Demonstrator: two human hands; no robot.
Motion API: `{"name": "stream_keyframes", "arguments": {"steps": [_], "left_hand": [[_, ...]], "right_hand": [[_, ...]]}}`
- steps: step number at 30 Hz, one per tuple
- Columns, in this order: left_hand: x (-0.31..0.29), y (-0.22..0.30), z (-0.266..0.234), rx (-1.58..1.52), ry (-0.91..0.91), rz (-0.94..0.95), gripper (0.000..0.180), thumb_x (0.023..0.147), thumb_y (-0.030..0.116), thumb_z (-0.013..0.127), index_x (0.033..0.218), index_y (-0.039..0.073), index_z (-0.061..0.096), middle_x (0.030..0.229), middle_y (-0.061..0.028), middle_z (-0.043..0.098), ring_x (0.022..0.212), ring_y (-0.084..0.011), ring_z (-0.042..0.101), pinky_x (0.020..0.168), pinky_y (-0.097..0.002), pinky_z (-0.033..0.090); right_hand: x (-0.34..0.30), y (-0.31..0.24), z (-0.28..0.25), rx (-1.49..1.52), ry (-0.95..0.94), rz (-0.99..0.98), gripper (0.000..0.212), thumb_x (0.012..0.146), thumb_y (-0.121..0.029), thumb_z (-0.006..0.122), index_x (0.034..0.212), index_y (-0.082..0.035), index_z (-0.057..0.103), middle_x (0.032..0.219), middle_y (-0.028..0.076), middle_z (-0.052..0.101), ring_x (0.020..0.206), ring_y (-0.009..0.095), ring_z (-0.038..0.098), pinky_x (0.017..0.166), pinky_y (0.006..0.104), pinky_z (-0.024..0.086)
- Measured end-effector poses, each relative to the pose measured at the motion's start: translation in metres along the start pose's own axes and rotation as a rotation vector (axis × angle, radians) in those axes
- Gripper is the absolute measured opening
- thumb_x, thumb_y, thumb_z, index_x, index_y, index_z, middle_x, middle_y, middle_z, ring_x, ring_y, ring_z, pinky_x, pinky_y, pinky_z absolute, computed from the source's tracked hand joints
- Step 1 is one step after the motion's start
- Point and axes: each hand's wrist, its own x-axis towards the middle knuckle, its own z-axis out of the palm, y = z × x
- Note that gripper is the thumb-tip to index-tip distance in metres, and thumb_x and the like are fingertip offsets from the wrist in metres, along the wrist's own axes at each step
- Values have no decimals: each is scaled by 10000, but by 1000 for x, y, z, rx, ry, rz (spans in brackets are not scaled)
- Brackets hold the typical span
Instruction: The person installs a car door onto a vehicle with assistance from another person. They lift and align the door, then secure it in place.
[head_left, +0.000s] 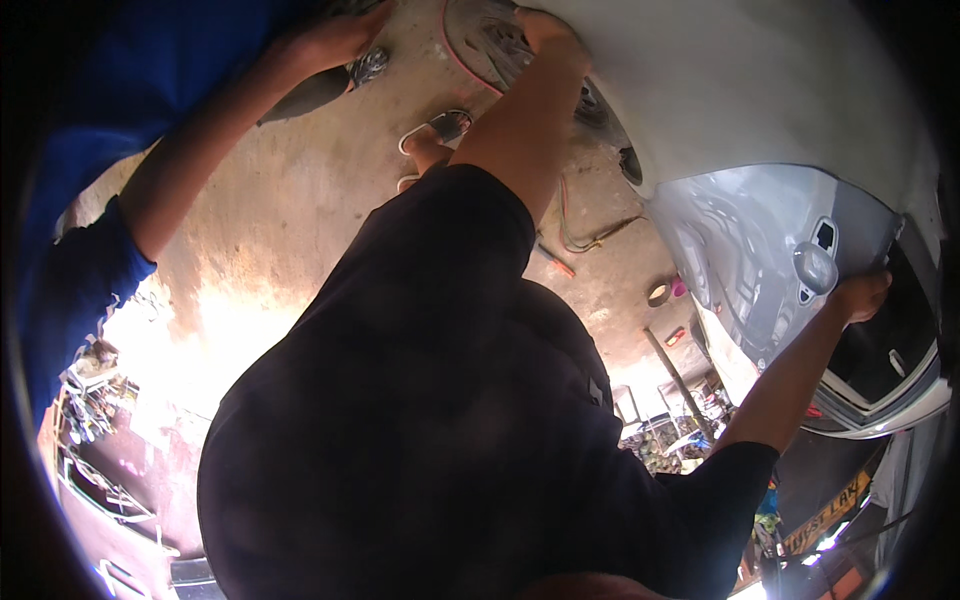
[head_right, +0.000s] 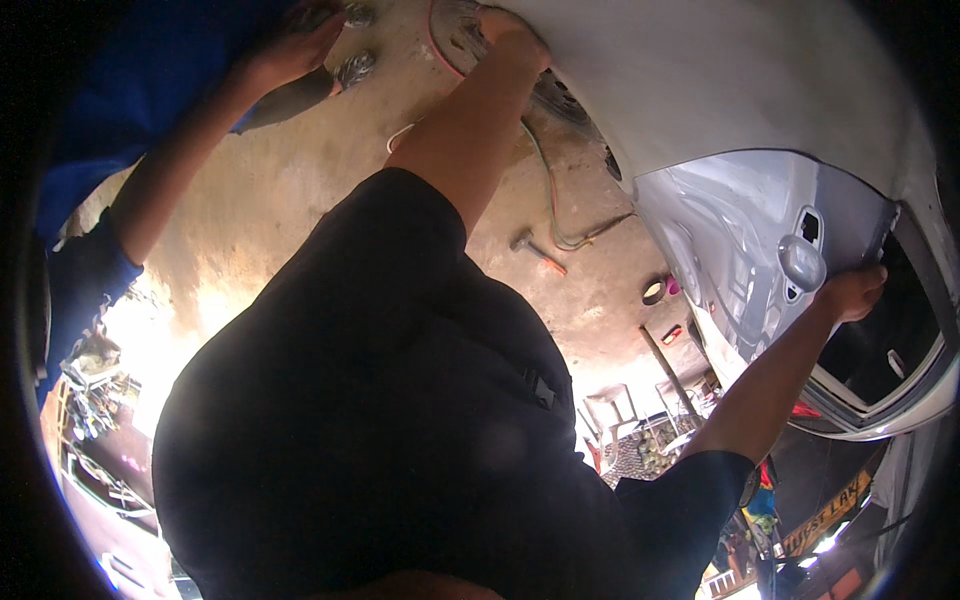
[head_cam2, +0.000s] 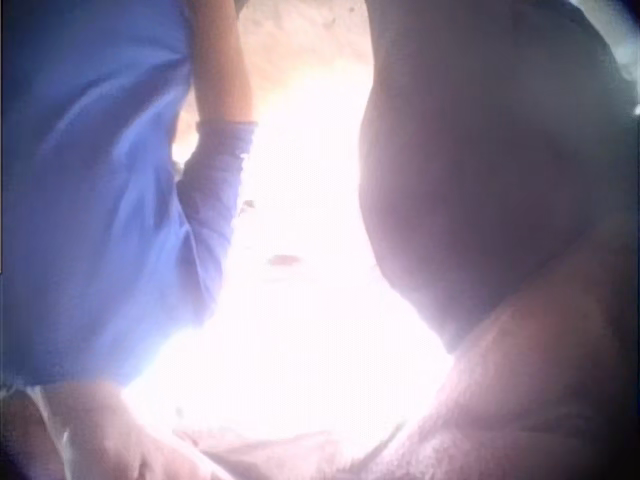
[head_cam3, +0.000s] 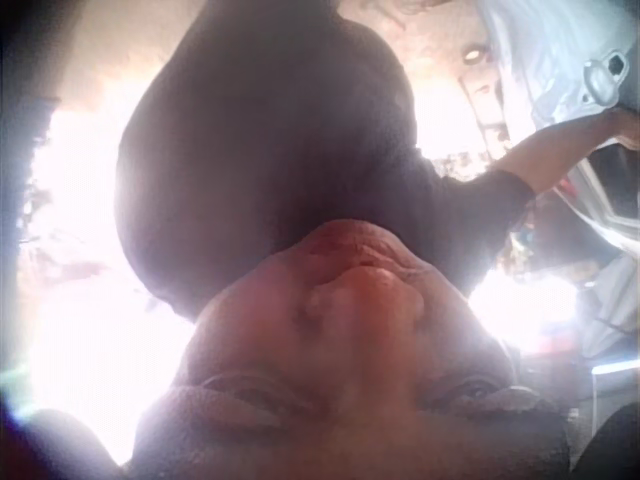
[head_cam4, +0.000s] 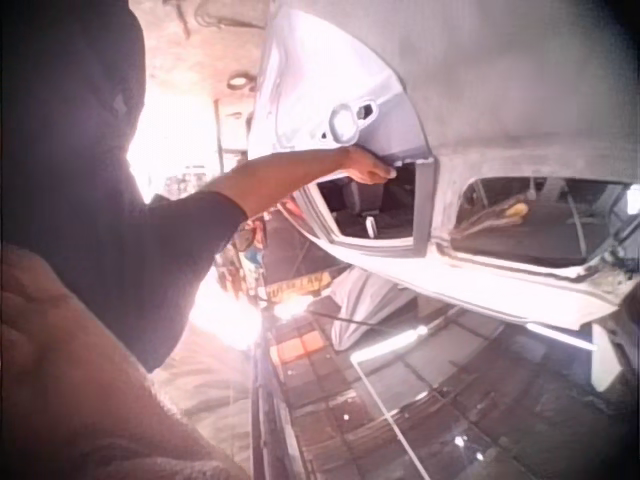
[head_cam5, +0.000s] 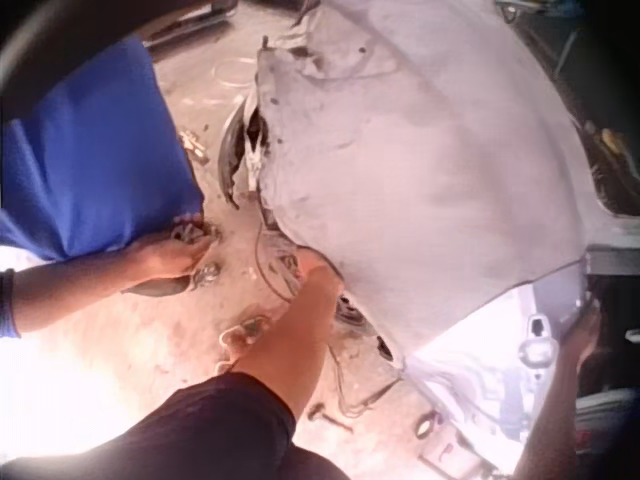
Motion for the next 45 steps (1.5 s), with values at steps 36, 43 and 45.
{"name": "stream_keyframes", "arguments": {"steps": [36, 43, 45], "left_hand": [[14, -9, -4, 303, -97, -90, 644, 1066, 566, 317, 1576, 216, 499, 1607, -75, 528, 1433, -330, 521, 1185, -543, 398], [13, -2, 3, 419, -92, -80, 621, 1070, 550, 322, 1559, 221, 519, 1591, -75, 546, 1420, -332, 533, 1170, -552, 411], [13, 0, 4, 440, -92, -83, 614, 1071, 545, 324, 1554, 223, 525, 1586, -75, 551, 1417, -333, 536, 1166, -554, 415]], "right_hand": [[-22, 18, 3, 11, 160, -168, 473, 1079, -482, 491, 1058, -90, 754, 1059, 196, 750, 1052, 462, 653, 917, 597, 496], [-28, 21, 12, 116, 186, -166, 425, 1058, -483, 554, 1094, -111, 758, 1159, 123, 754, 1208, 372, 624, 1097, 544, 408], [-30, 17, 10, 117, 177, -148, 432, 1050, -496, 563, 1095, -114, 760, 1159, 125, 753, 1209, 365, 620, 1113, 543, 397]]}}
